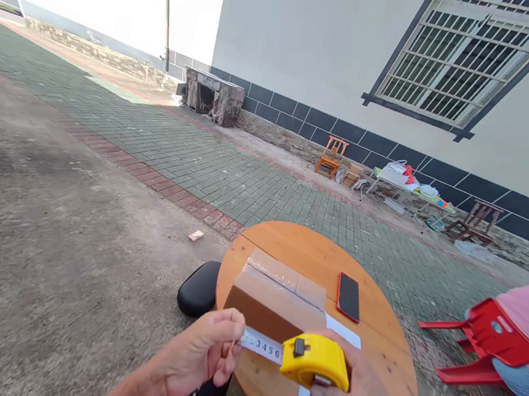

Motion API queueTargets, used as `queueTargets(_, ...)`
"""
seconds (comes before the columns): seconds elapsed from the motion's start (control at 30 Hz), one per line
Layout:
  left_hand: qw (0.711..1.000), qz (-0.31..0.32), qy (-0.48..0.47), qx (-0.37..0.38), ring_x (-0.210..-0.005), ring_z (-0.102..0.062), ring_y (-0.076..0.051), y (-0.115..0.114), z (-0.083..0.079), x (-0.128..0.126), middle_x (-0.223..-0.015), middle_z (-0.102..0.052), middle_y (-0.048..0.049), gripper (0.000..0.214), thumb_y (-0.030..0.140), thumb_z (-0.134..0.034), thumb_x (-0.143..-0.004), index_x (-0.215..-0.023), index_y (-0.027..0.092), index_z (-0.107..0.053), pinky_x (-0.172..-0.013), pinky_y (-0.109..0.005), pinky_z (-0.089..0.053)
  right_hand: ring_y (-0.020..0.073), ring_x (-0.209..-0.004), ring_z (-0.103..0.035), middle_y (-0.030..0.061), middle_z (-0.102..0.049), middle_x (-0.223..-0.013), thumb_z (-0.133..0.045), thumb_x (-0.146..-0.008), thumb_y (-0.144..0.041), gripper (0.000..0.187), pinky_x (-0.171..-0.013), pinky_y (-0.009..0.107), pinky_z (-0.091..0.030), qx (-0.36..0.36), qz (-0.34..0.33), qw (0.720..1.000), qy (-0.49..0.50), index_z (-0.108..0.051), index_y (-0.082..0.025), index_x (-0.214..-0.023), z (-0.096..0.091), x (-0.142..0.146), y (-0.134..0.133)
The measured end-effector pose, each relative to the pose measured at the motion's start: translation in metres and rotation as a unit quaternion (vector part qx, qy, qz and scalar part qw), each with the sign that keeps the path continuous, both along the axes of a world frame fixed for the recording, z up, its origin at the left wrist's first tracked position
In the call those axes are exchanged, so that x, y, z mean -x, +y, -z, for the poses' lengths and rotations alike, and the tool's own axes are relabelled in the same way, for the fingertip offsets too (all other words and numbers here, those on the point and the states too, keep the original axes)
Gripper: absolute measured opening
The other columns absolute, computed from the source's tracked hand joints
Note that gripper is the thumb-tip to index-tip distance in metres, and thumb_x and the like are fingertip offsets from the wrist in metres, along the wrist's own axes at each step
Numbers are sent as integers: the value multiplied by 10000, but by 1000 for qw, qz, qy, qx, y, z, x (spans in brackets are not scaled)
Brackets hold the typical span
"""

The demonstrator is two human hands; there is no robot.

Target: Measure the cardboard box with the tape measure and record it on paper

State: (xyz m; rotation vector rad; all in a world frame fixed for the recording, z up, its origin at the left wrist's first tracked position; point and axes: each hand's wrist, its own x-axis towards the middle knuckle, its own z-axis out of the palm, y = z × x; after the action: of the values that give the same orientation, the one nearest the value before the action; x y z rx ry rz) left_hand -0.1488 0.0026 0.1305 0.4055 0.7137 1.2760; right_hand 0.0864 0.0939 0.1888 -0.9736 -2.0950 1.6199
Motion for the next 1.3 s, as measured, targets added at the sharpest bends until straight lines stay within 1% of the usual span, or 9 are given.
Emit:
queueTargets(0.13,985,-81,148,-32,-419,-418,-61,29,-18,44,-528,-492,64,410,446,-802,-590,-743,192,-519,-371,-172,-307,226,-781,-606,58,-700,-893,-786,-660,-474,483,-683,318,-492,-48,83,995,4,-687,-216,-1057,-6,-15,28)
queueTargets(0.2,963,-134,232,-40,-455,-440,-68,50,-21,64,-547,-510,51,392,459,-767,-596,-758,178,-547,-395,-175,-318,235,-832,-612,63,-708,-935,-788,-676,-463,451,-723,326,-493,-61,108,992,21,-694,-221,-1044,-7,-20,43)
queueTargets(0.27,948,-158,275,-40,-495,-470,-68,73,-19,79,-592,-549,30,348,427,-753,-610,-746,161,-575,-407,-169,-316,238,-875,-607,66,-708,-979,-796,-671,-452,446,-746,324,-487,-66,133,988,35,-698,-221,-1040,-6,-22,58)
queueTargets(0.4,922,-151,355,-25,-543,-510,-79,114,-12,88,-654,-602,-8,231,320,-737,-671,-674,136,-597,-393,-172,-287,200,-773,-547,62,-686,-933,-814,-633,-459,472,-598,283,-444,-76,210,974,38,-697,-198,-1009,3,-22,84)
queueTargets(0.53,895,-126,428,-3,-540,-496,-69,139,-8,82,-654,-565,24,229,264,-681,-837,-684,133,-571,-410,-165,-312,167,-712,-491,35,-654,-871,-815,-638,-465,511,-557,270,-417,-72,258,961,66,-684,-197,-1053,17,-22,96)
queueTargets(0.7,865,-95,492,12,-533,-496,-63,150,-3,78,-689,-549,46,223,299,-625,-930,-790,131,-584,-469,-180,-416,159,-706,-484,29,-643,-867,-809,-665,-462,475,-568,274,-424,-62,262,960,79,-675,-195,-1035,27,-30,101)
queueTargets(0.97,841,-97,532,10,-505,-470,-59,154,6,77,-617,-487,68,274,275,-638,-914,-699,141,-536,-445,-171,-390,173,-754,-518,29,-650,-873,-800,-693,-436,399,-593,281,-440,-64,253,961,92,-670,-196,-984,35,-41,106)
queueTargets(1.13,839,-109,532,-4,-499,-485,-78,153,5,71,-544,-465,66,273,223,-697,-781,-596,164,-505,-419,-169,-378,177,-740,-524,41,-652,-862,-792,-685,-431,402,-592,287,-433,-63,259,960,91,-679,-183,-980,44,-49,109)
queueTargets(1.3,847,-114,519,-20,-457,-471,-90,151,4,67,-514,-465,55,193,273,-676,-653,-559,178,-537,-393,-184,-384,178,-789,-526,48,-658,-930,-795,-689,-403,429,-613,273,-429,-44,240,965,94,-669,-181,-1034,47,-55,107)
